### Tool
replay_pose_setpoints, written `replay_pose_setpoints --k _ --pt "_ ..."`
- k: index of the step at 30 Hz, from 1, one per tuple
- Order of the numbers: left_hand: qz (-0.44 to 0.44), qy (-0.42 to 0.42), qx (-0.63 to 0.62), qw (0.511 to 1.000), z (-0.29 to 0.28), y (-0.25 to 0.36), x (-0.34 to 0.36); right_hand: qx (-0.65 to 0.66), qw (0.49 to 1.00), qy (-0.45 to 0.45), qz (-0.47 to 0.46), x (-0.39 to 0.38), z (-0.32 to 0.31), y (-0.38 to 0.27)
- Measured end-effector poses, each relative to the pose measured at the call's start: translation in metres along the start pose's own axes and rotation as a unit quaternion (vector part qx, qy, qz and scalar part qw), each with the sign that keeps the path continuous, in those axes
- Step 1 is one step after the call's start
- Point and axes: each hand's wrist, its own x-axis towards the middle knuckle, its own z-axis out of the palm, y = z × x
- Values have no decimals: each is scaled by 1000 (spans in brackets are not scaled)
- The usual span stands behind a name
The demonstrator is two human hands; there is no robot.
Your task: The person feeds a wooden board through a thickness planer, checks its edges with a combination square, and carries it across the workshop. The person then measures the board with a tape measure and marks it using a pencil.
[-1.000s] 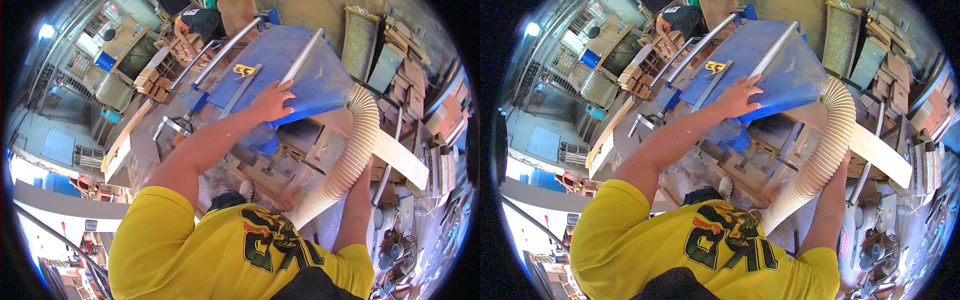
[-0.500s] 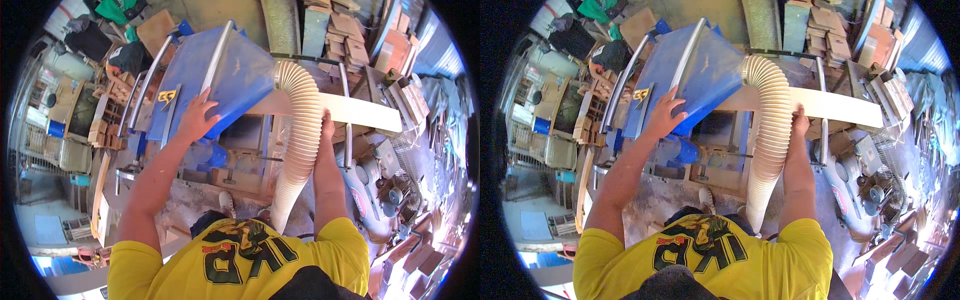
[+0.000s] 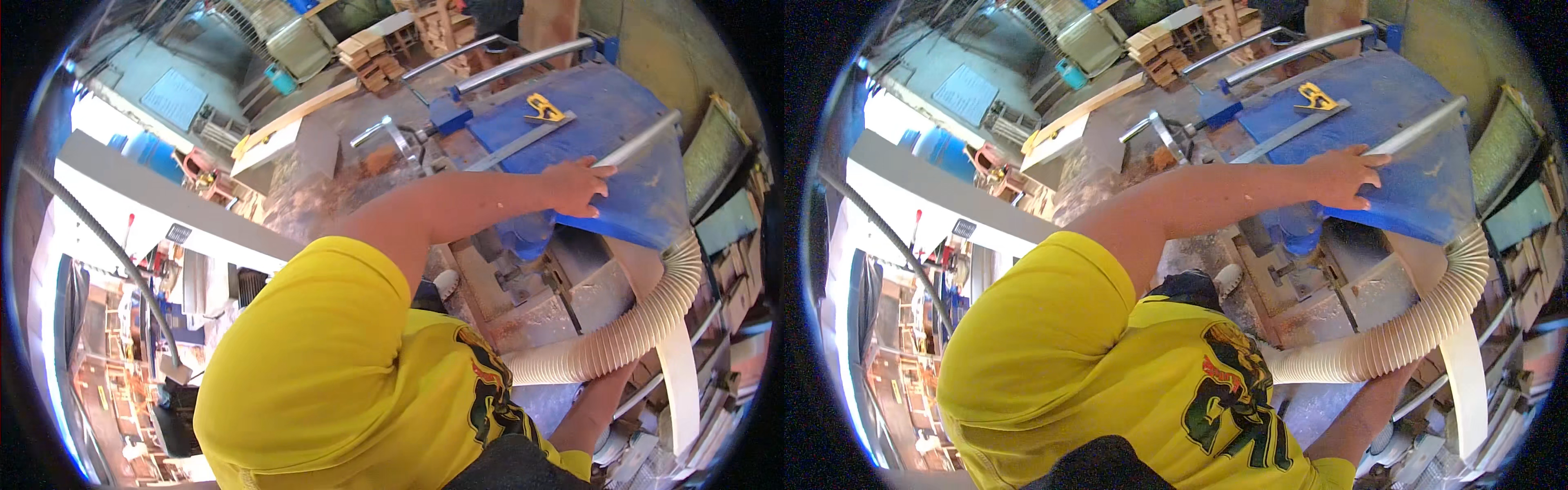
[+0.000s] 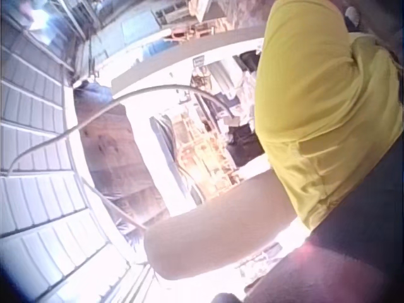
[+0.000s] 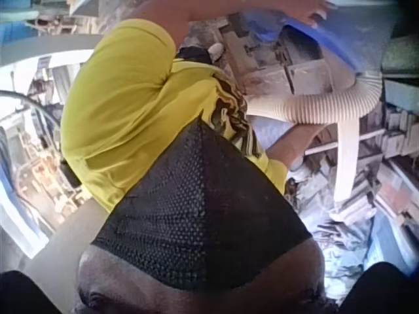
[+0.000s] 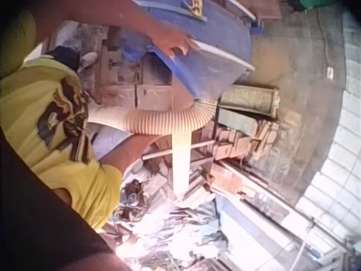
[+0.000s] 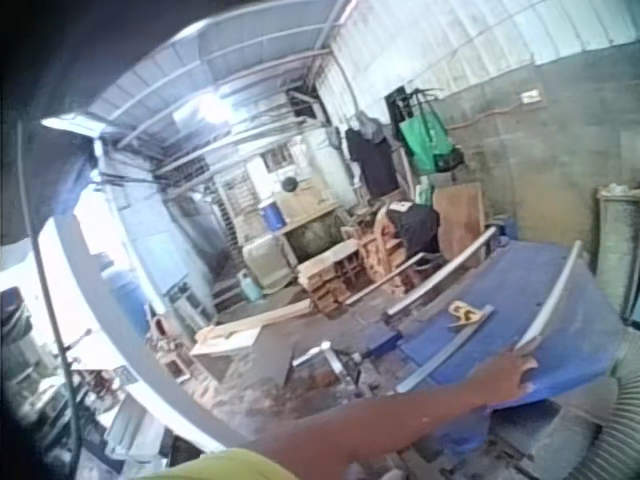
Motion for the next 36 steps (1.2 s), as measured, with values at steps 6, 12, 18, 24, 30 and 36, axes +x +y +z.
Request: replay_pose_setpoints --k 6,12,18,24,30,36 --pt "87 64 -36 994 4 -5 0 -60 994 74 -59 -27 -71 -5" --pt "79 36 -19 996 -4 0 5 -109 923 309 -201 3 -176 -51" --pt "52 8 2 999 -10 15 4 -130 898 364 -212 2 -195 -36" --pt "55 14 2 998 -15 19 2 -152 895 374 -188 12 -201 -21" --pt "61 16 5 998 -17 17 1 -163 897 379 -159 20 -249 -26" --pt "53 -11 -14 998 -12 22 8 -136 905 365 -170 19 -269 -23"
